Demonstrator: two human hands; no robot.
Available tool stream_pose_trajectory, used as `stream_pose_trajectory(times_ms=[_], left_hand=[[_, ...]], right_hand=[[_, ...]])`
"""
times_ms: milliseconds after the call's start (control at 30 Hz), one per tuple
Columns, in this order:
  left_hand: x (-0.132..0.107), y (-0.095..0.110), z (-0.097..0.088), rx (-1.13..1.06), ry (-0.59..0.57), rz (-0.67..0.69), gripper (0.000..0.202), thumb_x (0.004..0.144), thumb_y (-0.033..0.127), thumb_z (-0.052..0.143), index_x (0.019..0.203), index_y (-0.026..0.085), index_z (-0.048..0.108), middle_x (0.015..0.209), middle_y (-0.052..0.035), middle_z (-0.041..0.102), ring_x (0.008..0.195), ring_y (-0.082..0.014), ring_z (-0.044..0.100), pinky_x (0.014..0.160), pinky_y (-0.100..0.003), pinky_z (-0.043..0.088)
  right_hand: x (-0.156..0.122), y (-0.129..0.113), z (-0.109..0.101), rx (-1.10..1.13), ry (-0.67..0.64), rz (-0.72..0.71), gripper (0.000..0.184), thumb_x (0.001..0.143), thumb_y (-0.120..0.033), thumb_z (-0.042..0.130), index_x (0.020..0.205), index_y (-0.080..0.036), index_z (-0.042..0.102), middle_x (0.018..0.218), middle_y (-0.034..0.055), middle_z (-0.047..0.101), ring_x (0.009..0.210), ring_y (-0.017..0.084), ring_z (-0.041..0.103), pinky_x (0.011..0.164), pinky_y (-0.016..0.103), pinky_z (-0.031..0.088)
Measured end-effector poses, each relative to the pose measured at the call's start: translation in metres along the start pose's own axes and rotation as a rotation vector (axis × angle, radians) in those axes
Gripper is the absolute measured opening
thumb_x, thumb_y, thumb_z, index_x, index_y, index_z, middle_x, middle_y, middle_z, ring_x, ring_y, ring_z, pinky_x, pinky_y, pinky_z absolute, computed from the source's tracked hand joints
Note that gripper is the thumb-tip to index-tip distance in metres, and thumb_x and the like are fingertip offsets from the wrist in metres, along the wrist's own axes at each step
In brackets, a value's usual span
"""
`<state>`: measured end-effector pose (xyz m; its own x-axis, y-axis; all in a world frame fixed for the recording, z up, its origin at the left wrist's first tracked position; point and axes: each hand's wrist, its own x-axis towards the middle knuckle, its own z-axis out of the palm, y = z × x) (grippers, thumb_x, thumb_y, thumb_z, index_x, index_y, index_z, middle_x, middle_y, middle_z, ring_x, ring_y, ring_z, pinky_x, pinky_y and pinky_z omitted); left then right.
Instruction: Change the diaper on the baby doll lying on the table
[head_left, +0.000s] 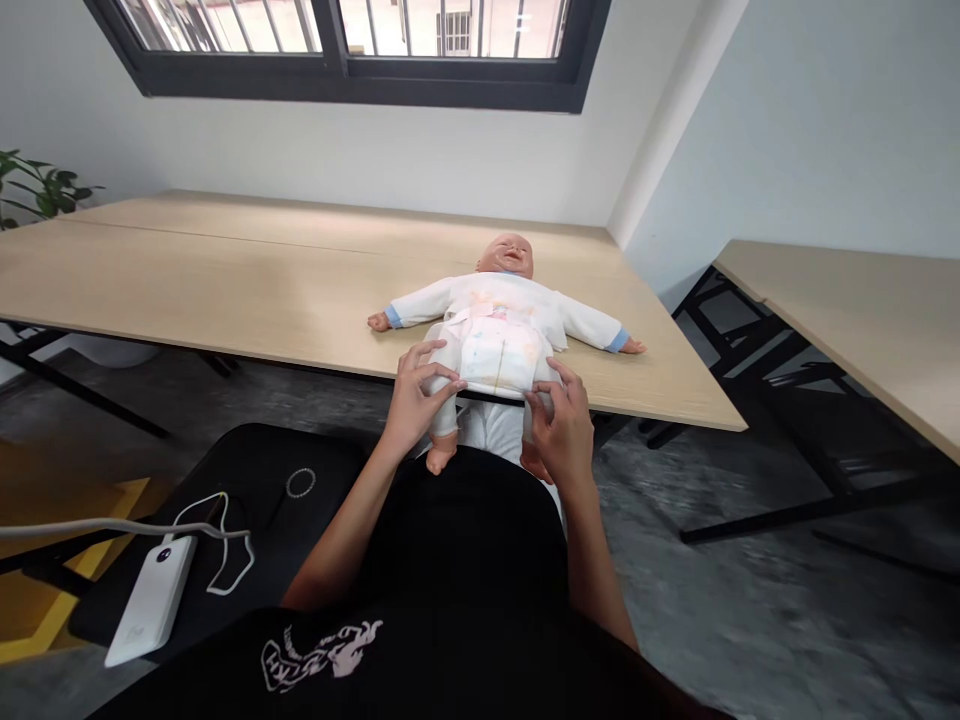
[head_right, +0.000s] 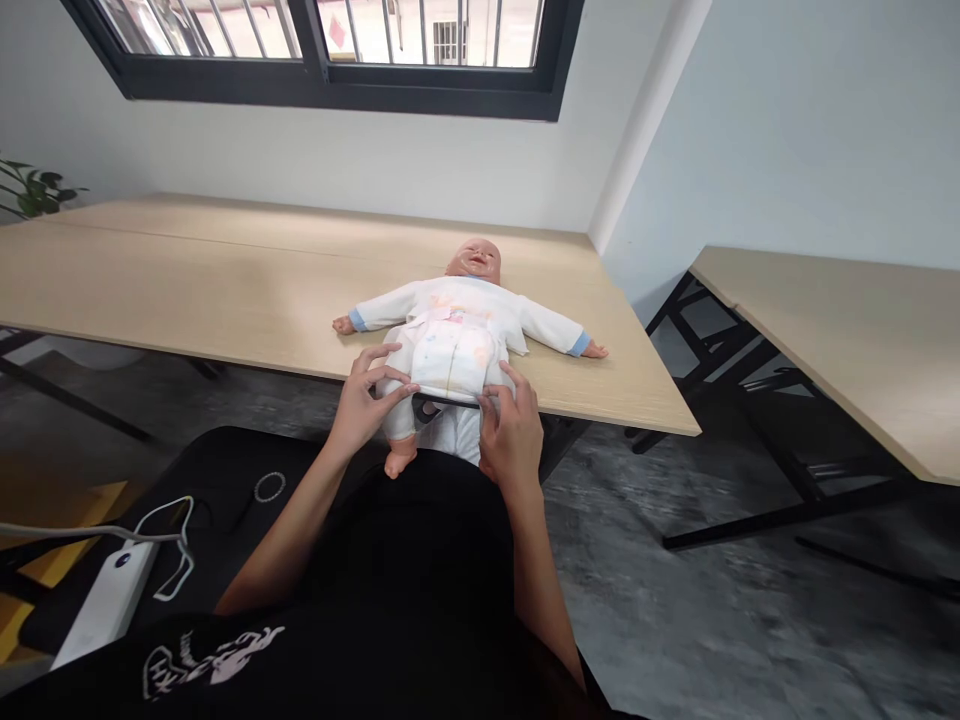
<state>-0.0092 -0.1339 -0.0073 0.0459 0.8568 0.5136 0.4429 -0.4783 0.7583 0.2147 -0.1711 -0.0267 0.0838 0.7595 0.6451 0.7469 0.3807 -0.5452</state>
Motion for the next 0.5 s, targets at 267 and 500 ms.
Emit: stream_pose_trajectory(times_ms=[267,500], left_hand=[[0.000,-0.021,-0.004,-0.351,-0.053,-0.111,0.047,0.073,0.045,0.083,0.108,0.020,0.062,0.134,-0.0125,0.056,0.132,-0.0262,0.055,0.113,-0.041,0.045],[0.038,-0.025,-0.010,-0.555,0.010,-0.471,0.043,0.083,0.051,0.073,0.107,0.017,0.062,0.125,-0.0121,0.067,0.128,-0.0271,0.059,0.111,-0.041,0.048]], right_hand=[[0.001,0.011,-0.012,0.145,-0.141,-0.049,0.034,0.095,-0.054,0.060,0.100,-0.021,0.062,0.148,0.0161,0.044,0.145,0.029,0.040,0.121,0.051,0.035],[0.037,0.043,0.000,0.626,-0.026,0.387,0.051,0.086,-0.062,0.067,0.112,-0.019,0.056,0.133,0.0174,0.061,0.127,0.028,0.060,0.111,0.049,0.050]])
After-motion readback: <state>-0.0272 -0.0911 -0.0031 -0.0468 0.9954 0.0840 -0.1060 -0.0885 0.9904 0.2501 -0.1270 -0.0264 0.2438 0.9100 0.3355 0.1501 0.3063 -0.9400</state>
